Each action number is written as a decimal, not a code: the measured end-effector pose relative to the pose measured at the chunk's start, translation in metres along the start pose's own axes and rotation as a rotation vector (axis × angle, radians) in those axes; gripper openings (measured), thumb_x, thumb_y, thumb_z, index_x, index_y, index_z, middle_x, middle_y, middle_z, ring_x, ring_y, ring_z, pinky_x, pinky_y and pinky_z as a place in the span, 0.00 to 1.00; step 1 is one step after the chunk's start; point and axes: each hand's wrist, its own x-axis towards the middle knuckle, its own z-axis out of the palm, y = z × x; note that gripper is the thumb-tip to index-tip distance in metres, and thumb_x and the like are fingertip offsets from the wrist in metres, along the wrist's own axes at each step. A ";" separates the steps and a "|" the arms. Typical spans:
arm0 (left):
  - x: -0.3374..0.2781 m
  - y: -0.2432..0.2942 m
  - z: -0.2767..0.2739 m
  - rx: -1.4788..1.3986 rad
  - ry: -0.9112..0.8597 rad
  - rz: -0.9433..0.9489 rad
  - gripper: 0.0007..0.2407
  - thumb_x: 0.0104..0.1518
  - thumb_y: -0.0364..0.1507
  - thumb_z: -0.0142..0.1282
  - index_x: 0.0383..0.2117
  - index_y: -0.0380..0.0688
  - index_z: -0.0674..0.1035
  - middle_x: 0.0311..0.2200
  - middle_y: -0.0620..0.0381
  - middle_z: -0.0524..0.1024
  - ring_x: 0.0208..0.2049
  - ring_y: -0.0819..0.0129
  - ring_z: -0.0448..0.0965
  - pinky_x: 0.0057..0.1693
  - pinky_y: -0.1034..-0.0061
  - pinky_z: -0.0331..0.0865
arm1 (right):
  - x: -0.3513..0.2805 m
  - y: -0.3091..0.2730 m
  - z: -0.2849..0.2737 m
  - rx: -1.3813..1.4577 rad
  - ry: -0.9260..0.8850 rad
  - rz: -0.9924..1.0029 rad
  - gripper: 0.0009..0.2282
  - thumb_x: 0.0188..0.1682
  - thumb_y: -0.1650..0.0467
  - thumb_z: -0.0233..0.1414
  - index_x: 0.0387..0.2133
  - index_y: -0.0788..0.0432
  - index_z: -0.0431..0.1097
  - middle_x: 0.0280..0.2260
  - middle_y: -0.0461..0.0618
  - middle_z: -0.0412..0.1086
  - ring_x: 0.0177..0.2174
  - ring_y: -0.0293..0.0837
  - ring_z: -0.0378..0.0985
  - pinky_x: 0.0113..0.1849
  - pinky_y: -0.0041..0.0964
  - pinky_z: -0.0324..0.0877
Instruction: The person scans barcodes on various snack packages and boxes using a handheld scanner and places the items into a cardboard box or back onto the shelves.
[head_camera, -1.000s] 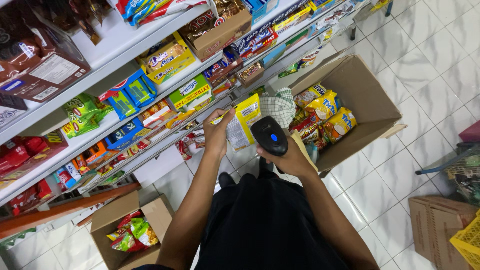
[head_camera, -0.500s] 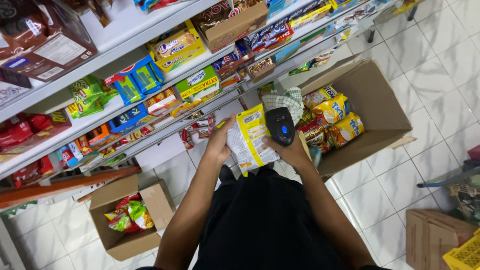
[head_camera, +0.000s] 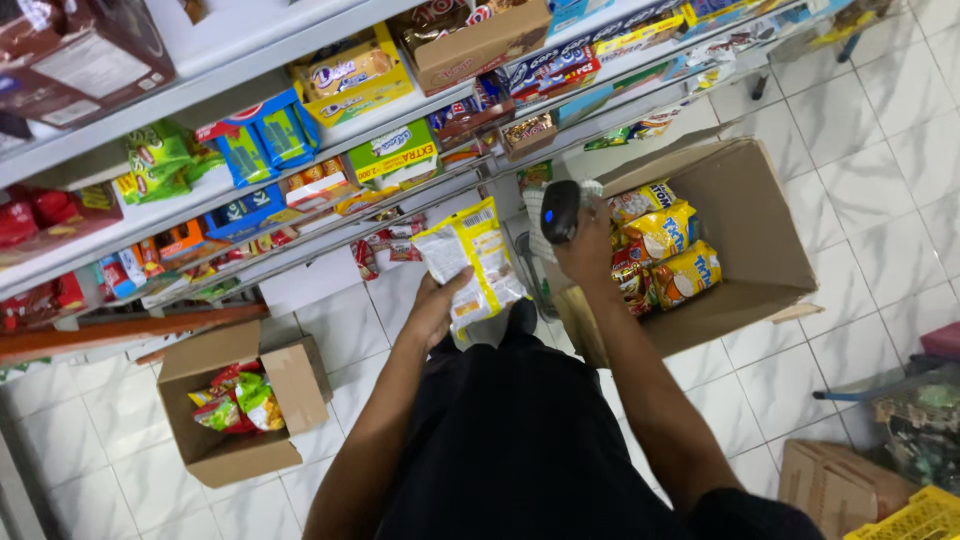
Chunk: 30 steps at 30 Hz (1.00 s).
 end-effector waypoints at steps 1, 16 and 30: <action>-0.001 0.001 0.000 -0.018 0.007 -0.008 0.21 0.59 0.27 0.59 0.58 0.34 0.69 0.55 0.44 0.75 0.53 0.55 0.79 0.57 0.59 0.76 | 0.000 0.006 0.002 -0.007 -0.137 0.086 0.30 0.28 0.72 0.68 0.47 0.64 0.66 0.54 0.73 0.58 0.46 0.72 0.74 0.47 0.54 0.74; 0.032 -0.015 0.014 0.317 0.045 0.201 0.31 0.69 0.45 0.40 0.72 0.39 0.50 0.68 0.48 0.61 0.66 0.62 0.63 0.67 0.70 0.59 | 0.014 -0.088 -0.095 0.859 -0.230 0.629 0.12 0.46 0.71 0.64 0.41 0.62 0.74 0.32 0.50 0.75 0.30 0.41 0.74 0.34 0.37 0.72; -0.006 0.007 0.017 0.639 -0.136 0.351 0.26 0.70 0.40 0.37 0.70 0.41 0.53 0.62 0.47 0.67 0.64 0.63 0.64 0.67 0.71 0.56 | 0.028 -0.150 -0.094 0.698 -0.351 0.243 0.12 0.40 0.74 0.64 0.36 0.63 0.72 0.30 0.53 0.76 0.30 0.42 0.79 0.37 0.37 0.75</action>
